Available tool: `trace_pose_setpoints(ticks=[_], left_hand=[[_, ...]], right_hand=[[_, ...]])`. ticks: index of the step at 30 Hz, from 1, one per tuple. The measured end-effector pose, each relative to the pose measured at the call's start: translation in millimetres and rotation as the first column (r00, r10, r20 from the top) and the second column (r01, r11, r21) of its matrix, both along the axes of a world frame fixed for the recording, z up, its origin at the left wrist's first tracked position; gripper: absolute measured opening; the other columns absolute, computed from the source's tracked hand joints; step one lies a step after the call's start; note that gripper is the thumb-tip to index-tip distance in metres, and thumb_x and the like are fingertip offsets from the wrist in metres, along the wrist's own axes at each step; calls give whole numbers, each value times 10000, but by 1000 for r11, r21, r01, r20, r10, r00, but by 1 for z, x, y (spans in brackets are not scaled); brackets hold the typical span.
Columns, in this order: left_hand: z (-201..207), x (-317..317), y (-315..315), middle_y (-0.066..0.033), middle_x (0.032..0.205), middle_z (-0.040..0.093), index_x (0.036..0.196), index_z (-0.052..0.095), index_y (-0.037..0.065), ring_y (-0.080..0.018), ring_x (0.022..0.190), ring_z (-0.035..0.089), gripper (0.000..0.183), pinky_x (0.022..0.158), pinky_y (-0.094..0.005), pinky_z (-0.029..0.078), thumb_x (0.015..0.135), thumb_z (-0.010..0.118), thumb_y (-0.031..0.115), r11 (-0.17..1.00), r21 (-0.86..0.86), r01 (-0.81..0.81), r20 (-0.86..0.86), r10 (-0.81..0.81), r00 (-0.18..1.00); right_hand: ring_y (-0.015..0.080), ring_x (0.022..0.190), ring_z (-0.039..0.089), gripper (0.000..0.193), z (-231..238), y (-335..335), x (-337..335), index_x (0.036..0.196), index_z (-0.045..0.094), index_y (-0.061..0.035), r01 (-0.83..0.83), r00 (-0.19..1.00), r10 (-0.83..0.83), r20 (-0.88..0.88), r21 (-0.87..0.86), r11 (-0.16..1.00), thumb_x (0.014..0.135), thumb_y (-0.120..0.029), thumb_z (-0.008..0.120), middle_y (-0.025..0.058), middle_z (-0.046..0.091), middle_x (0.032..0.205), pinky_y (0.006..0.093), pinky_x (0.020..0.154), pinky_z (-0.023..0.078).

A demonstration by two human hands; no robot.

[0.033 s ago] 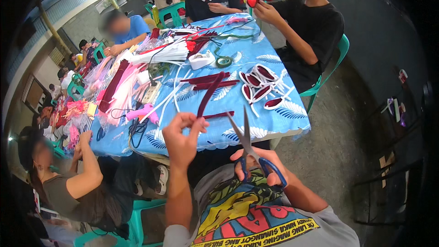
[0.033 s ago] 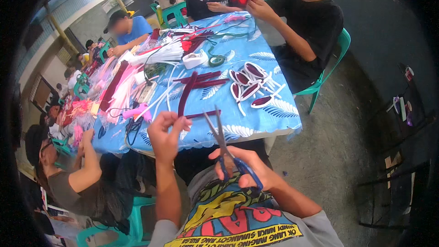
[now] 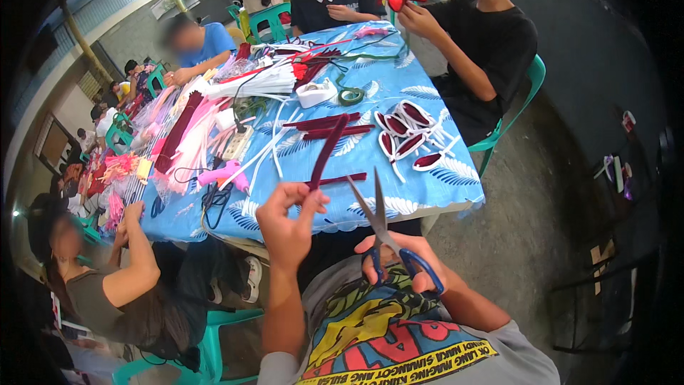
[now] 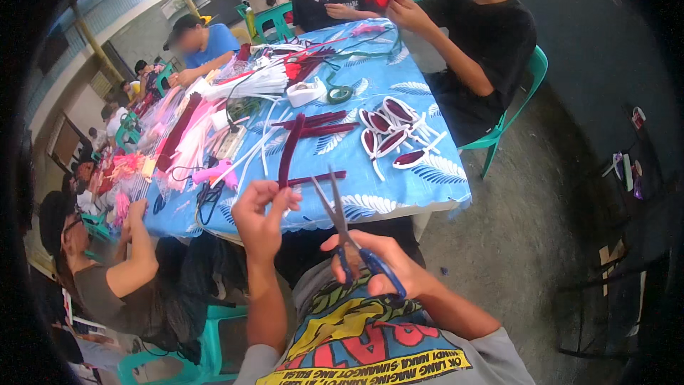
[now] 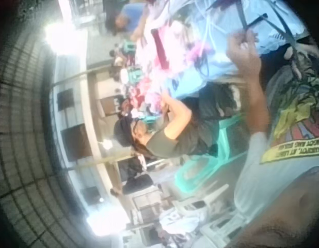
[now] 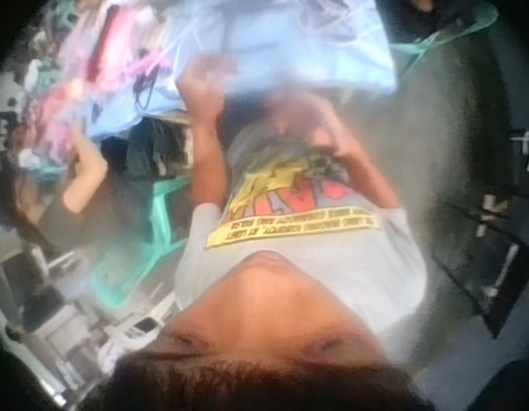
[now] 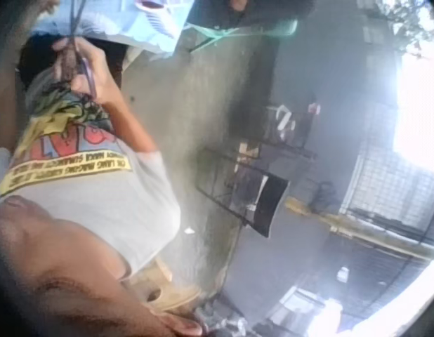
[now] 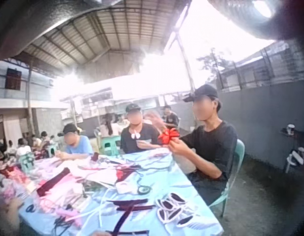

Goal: The person cuts strips of red ribbon with scissors and folds the pieces into petal shapes.

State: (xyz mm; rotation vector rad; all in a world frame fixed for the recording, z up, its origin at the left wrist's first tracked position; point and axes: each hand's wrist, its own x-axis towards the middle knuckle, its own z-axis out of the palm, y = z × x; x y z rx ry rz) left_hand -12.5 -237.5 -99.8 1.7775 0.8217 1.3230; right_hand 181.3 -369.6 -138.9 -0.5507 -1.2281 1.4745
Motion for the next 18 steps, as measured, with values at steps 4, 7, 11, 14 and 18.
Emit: trace_pose_setpoints(ticks=[4,7,11,14,18], left_hand=[[-11,-1,-29,-170,887,758,954,607,-48,-157,732,706,97,715,-284,559,936,701,-32,999,-33,-38,136,42,990],[-18,-5,-34,-161,897,754,953,609,-48,-150,741,706,91,713,-268,557,945,698,-28,996,-81,-24,178,38,983],[-27,-3,-37,-143,866,741,941,610,-43,-146,745,704,89,706,-259,552,944,699,-34,999,-49,-13,170,22,985],[-24,-1,-44,-149,878,749,912,638,-41,-150,753,706,73,707,-266,549,930,709,-42,999,-34,-25,164,31,986],[-34,4,-38,-106,818,750,911,720,-21,-176,715,720,29,651,-291,529,895,736,-2,982,188,26,36,-34,999]], right_hand=[[121,872,559,1124,6,-1,-18,1411,526,16,-40,998,40,44,-5,999,697,-818,767,57,647,972,269,776,432],[122,850,557,1120,3,-4,-22,1394,545,19,-40,997,38,74,29,999,698,-833,753,60,649,947,272,760,436],[122,847,563,1129,2,-7,-24,1396,538,26,-45,996,45,80,6,999,699,-838,749,64,651,953,269,757,439],[121,850,569,1139,3,-6,-24,1399,530,32,-9,997,10,73,-10,1000,700,-841,746,66,654,959,267,754,440],[124,864,578,1147,4,-1,-20,1399,513,61,93,996,-93,-3,71,993,718,-833,741,72,656,963,266,749,440]])
